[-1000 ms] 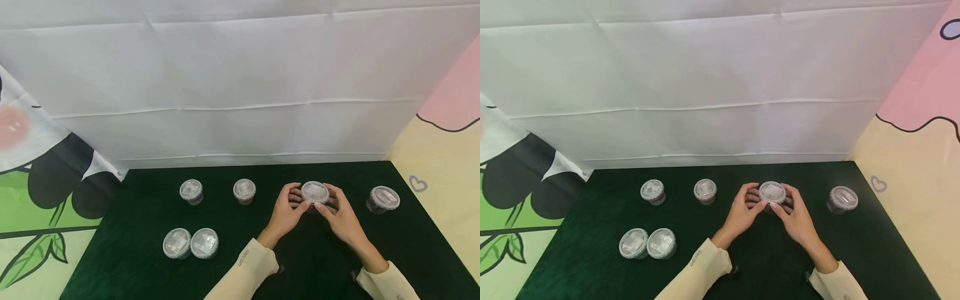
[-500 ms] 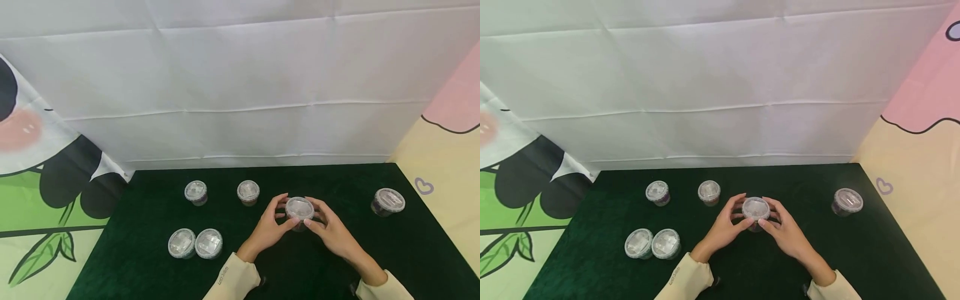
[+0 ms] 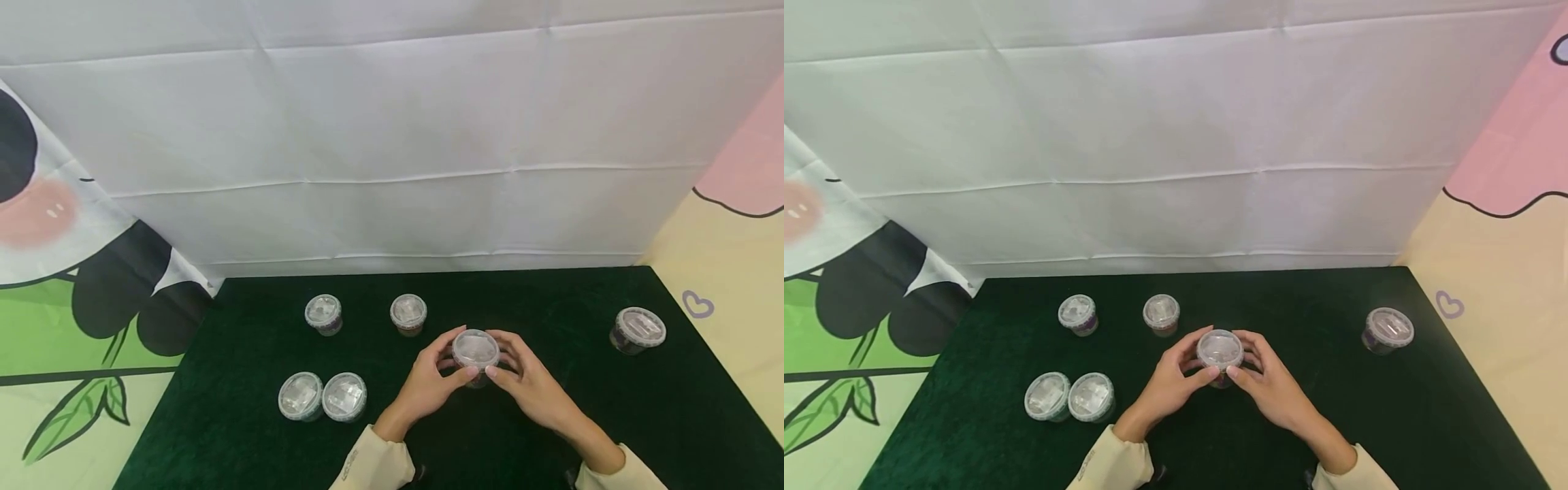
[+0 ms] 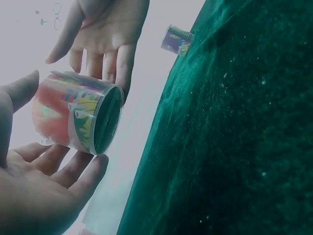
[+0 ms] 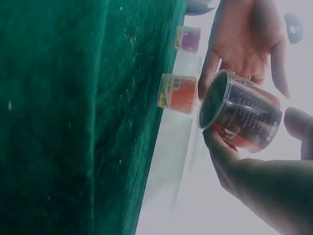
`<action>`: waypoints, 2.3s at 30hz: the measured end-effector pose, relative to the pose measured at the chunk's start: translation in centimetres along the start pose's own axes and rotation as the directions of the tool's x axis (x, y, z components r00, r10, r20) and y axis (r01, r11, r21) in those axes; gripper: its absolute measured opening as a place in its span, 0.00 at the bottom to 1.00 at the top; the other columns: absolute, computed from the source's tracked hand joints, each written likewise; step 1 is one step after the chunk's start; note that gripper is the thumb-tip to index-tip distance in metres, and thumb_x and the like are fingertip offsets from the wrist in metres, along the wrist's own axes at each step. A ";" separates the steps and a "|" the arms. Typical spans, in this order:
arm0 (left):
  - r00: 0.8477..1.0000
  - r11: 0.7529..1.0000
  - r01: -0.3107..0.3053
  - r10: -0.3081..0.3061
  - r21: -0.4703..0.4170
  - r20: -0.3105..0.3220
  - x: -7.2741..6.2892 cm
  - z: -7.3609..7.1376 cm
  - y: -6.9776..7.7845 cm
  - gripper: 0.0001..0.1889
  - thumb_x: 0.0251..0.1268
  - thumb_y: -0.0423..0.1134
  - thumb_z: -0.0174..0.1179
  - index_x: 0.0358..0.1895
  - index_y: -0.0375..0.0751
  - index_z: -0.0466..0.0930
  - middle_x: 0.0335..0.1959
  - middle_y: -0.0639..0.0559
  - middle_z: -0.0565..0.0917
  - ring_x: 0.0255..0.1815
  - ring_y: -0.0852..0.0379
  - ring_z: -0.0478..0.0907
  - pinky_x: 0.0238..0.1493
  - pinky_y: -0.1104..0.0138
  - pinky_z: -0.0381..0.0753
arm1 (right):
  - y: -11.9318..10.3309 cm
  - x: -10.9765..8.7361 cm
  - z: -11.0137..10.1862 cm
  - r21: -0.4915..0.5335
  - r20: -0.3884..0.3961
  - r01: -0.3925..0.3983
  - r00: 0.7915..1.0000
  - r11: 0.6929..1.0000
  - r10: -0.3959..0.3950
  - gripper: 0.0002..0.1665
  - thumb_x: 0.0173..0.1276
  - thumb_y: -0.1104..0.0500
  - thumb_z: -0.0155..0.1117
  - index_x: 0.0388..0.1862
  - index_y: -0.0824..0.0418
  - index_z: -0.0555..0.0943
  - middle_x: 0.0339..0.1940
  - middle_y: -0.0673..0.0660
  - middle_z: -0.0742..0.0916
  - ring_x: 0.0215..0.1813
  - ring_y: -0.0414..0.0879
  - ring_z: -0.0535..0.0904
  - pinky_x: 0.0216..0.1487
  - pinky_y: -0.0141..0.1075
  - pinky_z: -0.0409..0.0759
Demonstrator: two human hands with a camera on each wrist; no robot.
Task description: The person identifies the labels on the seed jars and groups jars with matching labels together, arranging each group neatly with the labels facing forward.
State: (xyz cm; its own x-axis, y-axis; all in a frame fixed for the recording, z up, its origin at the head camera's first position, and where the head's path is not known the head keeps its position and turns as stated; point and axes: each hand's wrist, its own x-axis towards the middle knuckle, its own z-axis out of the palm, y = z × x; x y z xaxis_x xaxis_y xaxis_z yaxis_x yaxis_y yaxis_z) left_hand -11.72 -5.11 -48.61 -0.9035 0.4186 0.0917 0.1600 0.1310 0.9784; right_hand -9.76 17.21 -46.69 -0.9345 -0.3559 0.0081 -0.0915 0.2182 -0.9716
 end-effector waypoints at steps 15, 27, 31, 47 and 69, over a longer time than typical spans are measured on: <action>0.987 0.990 0.104 -0.115 -0.093 -0.115 -1.7 -0.3 1.1 0.32 0.76 0.43 0.67 0.77 0.37 0.69 0.67 0.44 0.79 0.65 0.48 0.78 0.66 0.56 0.78 | -0.7 0.3 2.2 0.046 -0.018 -0.019 1.000 0.999 0.020 0.34 0.82 0.60 0.60 0.80 0.66 0.60 0.78 0.71 0.69 0.78 0.69 0.68 0.69 0.38 0.80; 0.976 0.981 0.164 -0.177 -0.103 -0.129 -3.2 -1.4 1.4 0.31 0.77 0.44 0.65 0.77 0.38 0.69 0.67 0.44 0.81 0.67 0.47 0.78 0.63 0.59 0.80 | -0.9 0.5 3.6 0.059 0.015 -0.072 0.997 0.996 0.071 0.34 0.83 0.56 0.59 0.81 0.63 0.61 0.79 0.69 0.69 0.79 0.67 0.67 0.74 0.52 0.76; 0.969 0.980 0.161 -0.180 -0.119 -0.169 -3.5 -1.3 1.3 0.30 0.75 0.43 0.67 0.74 0.37 0.71 0.65 0.44 0.82 0.64 0.47 0.79 0.58 0.65 0.82 | -0.9 0.5 4.1 0.048 0.008 -0.086 0.996 0.995 0.086 0.34 0.83 0.55 0.58 0.81 0.64 0.61 0.78 0.69 0.70 0.78 0.67 0.68 0.74 0.56 0.75; 0.965 0.977 0.180 -0.198 -0.118 -0.173 -4.5 -0.8 1.0 0.30 0.77 0.44 0.65 0.75 0.36 0.68 0.67 0.43 0.79 0.66 0.46 0.78 0.67 0.54 0.80 | -0.9 0.4 4.5 0.064 0.063 -0.105 0.993 0.992 0.101 0.36 0.85 0.52 0.56 0.82 0.66 0.59 0.79 0.71 0.69 0.80 0.69 0.65 0.74 0.56 0.74; 0.971 0.984 0.125 -0.147 -0.128 -0.186 -5.1 -1.3 0.3 0.31 0.79 0.43 0.63 0.77 0.35 0.66 0.71 0.40 0.76 0.69 0.46 0.77 0.65 0.66 0.78 | -0.8 0.7 4.8 0.041 0.095 -0.035 0.995 0.999 0.031 0.32 0.87 0.53 0.52 0.81 0.67 0.59 0.75 0.74 0.73 0.77 0.69 0.70 0.72 0.52 0.77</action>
State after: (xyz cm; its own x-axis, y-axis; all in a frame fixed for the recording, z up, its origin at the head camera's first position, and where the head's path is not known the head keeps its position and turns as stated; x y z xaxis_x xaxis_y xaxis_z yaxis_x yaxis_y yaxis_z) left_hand -7.60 -8.41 -48.53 -0.9753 0.2197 -0.0205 -0.0062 0.0659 0.9978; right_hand -8.65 12.40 -47.03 -0.8998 -0.4341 -0.0447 -0.0446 0.1932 -0.9801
